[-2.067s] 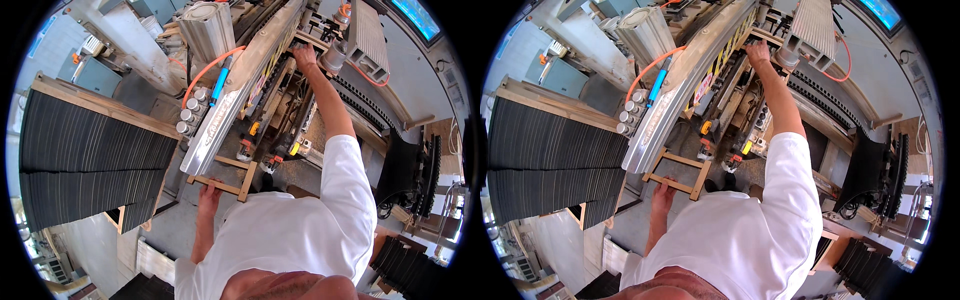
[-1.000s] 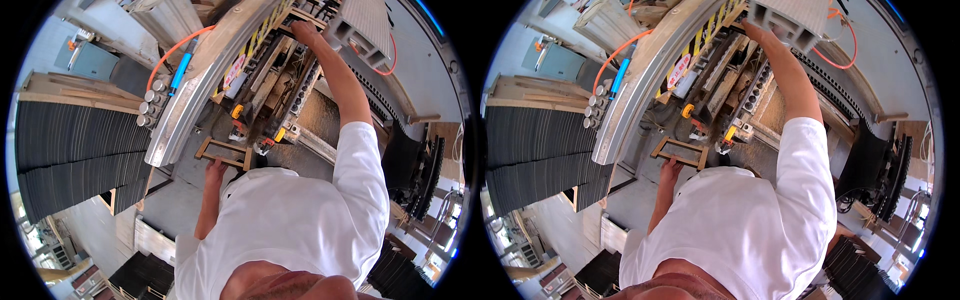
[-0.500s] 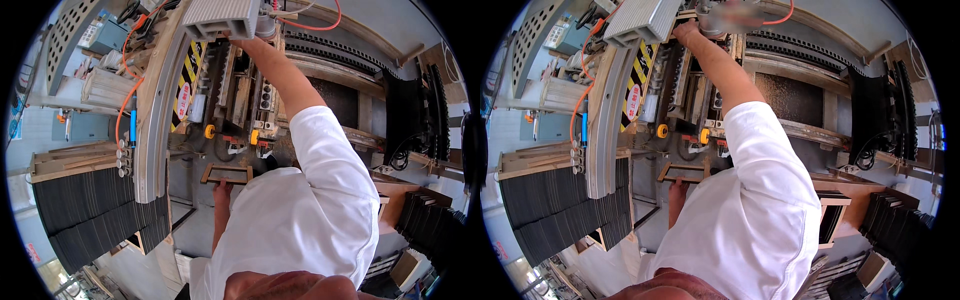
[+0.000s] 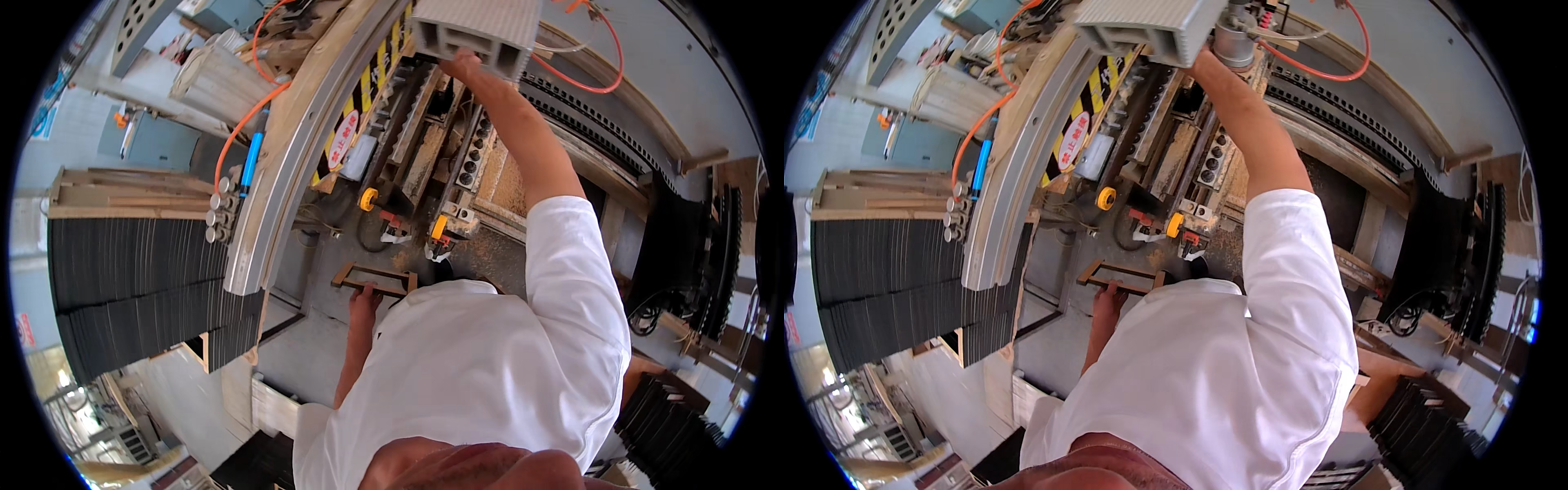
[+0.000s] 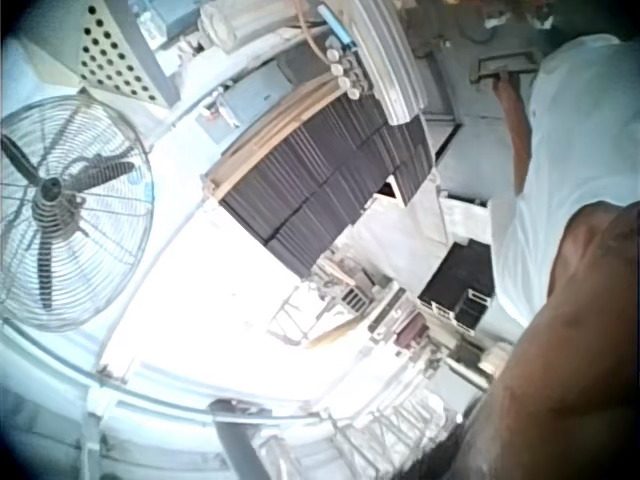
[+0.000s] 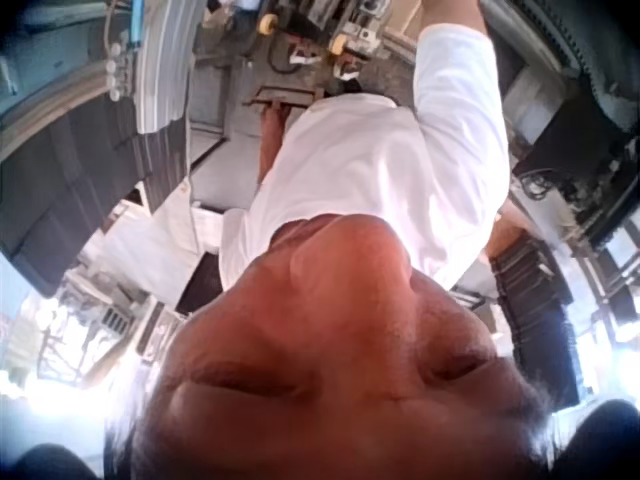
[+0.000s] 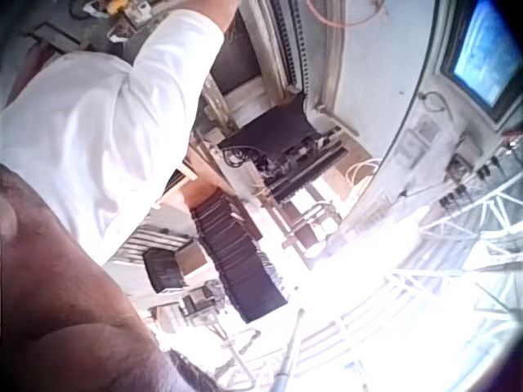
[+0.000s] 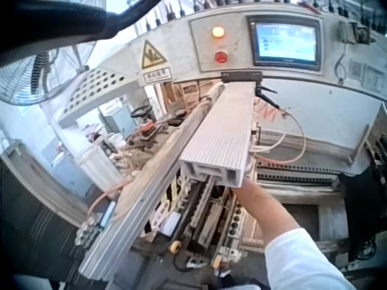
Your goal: The person repeatedly picks up small wooden frames from a pile, places them onto a machine, and then moves them to a stack. This cycle is performed continuously for each frame.
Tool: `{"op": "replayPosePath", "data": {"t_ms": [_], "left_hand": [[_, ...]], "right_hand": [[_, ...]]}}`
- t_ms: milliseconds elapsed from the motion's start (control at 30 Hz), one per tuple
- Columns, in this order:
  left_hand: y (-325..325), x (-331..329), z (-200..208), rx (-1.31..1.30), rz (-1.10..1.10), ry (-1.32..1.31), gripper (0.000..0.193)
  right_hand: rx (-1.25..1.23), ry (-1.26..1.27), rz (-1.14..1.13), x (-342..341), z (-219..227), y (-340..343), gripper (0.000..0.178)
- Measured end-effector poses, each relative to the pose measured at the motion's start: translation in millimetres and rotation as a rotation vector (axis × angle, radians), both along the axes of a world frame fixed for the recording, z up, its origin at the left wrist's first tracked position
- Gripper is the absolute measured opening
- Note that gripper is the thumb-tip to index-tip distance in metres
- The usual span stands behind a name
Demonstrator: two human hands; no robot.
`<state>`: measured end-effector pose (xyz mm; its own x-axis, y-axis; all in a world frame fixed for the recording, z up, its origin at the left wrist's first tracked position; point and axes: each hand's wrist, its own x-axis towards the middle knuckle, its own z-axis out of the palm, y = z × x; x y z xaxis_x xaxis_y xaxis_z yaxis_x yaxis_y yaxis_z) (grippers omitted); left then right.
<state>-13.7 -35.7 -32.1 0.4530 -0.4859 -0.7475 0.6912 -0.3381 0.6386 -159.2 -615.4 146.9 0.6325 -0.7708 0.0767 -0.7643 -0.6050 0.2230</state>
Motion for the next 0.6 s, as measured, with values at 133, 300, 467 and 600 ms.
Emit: {"op": "replayPosePath", "data": {"t_ms": [133, 300, 467, 600], "left_hand": [[1, 2, -17, -0.002, -0.038, -0.009, 0.031], [-6, -6, -13, -0.002, -0.01, -0.071, 0.033], [-12, -8, -4, 0.036, 0.015, -0.133, 0.034], [3, -16, -1, 0.034, 0.11, -0.144, 0.031]], "right_hand": [[-0.027, -0.031, 0.053, 13, -11, -7, 0.025], [-0.077, -0.094, 0.116, 21, -54, -47, 0.02], [-0.141, -0.065, 0.058, 5, -77, -68, 0.017], [-0.134, -0.138, 0.167, 8, -15, -19, 0.016]]}}
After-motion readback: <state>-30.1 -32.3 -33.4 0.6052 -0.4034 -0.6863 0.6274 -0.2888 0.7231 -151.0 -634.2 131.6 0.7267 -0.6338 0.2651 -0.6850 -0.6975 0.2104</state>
